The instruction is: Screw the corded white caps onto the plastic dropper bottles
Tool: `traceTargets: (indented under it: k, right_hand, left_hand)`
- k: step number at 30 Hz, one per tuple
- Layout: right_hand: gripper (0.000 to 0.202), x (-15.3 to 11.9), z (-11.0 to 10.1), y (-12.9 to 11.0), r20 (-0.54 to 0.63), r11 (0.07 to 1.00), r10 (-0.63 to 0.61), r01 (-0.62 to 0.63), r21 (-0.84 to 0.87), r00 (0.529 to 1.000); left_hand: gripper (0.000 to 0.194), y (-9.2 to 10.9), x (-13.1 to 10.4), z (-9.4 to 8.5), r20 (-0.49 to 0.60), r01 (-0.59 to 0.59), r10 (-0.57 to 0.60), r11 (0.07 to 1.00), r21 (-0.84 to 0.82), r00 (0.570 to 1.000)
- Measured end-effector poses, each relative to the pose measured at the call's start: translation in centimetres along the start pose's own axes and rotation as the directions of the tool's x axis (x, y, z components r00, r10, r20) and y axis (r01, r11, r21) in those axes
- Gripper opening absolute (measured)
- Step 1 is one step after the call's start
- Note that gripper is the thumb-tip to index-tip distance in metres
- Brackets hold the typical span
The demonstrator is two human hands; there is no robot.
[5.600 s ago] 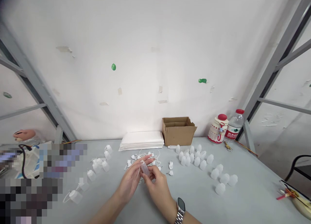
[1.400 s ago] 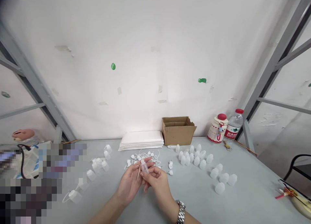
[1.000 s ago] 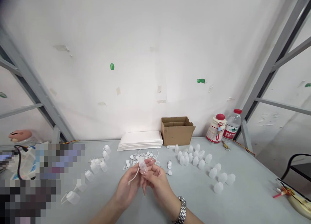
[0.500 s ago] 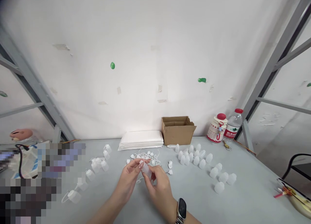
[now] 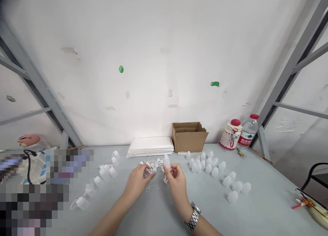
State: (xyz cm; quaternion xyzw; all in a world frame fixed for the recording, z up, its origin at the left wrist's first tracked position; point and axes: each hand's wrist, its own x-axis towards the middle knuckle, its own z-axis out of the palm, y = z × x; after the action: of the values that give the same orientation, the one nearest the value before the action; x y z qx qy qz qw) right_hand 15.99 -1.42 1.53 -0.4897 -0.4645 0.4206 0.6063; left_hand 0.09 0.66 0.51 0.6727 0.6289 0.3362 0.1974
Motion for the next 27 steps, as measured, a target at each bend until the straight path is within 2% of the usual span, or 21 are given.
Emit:
traceTargets:
  k: [4, 9, 13, 16, 21, 23, 25, 27]
  right_hand:
    - [0.034, -0.2, 0.2, 0.2, 0.022, 1.0, -0.001, 0.001, -0.009, 1.0]
    - [0.033, -0.3, 0.2, 0.4, 0.037, 1.0, 0.005, -0.004, -0.017, 0.999]
    - [0.033, -0.3, 0.2, 0.6, 0.066, 1.0, 0.007, -0.007, 0.003, 0.998]
    - [0.034, -0.3, 0.2, 0.6, 0.083, 1.0, 0.023, -0.024, 0.017, 0.996]
    - [0.037, -0.6, 0.4, 0.0, 0.208, 0.997, 0.042, -0.055, 0.059, 0.977]
    - [0.038, -0.7, 0.6, -0.1, 0.28, 0.994, 0.06, -0.083, 0.069, 0.958]
    - [0.037, -0.8, 0.9, 0.0, 0.342, 0.993, 0.075, -0.103, 0.064, 0.937]
    - [0.036, -0.9, 1.0, 0.1, 0.383, 0.992, 0.087, -0.114, 0.048, 0.92]
  left_hand:
    - [0.004, 0.0, -0.3, 0.5, 0.057, -0.043, 0.041, 0.998, 0.046, 0.998]
    - [0.005, -0.1, -0.4, 0.7, 0.041, -0.019, 0.019, 1.0, 0.007, 0.999]
    - [0.004, 0.0, -0.3, 0.3, 0.014, 0.026, -0.024, 0.995, -0.098, 1.0]
    - [0.003, 0.2, 0.1, -0.3, -0.001, 0.072, -0.075, 0.963, -0.26, 0.997]
    - [0.028, 0.7, 1.0, -1.5, -0.031, 0.108, -0.151, 0.82, -0.562, 0.988]
    - [0.038, 1.0, 1.0, -1.9, 0.0, 0.123, -0.162, 0.747, -0.653, 0.987]
    - [0.045, 1.4, 0.9, -2.2, 0.098, 0.195, -0.189, 0.607, -0.77, 0.977]
    - [0.045, 1.8, 0.6, -2.4, 0.234, 0.301, -0.205, 0.411, -0.861, 0.95]
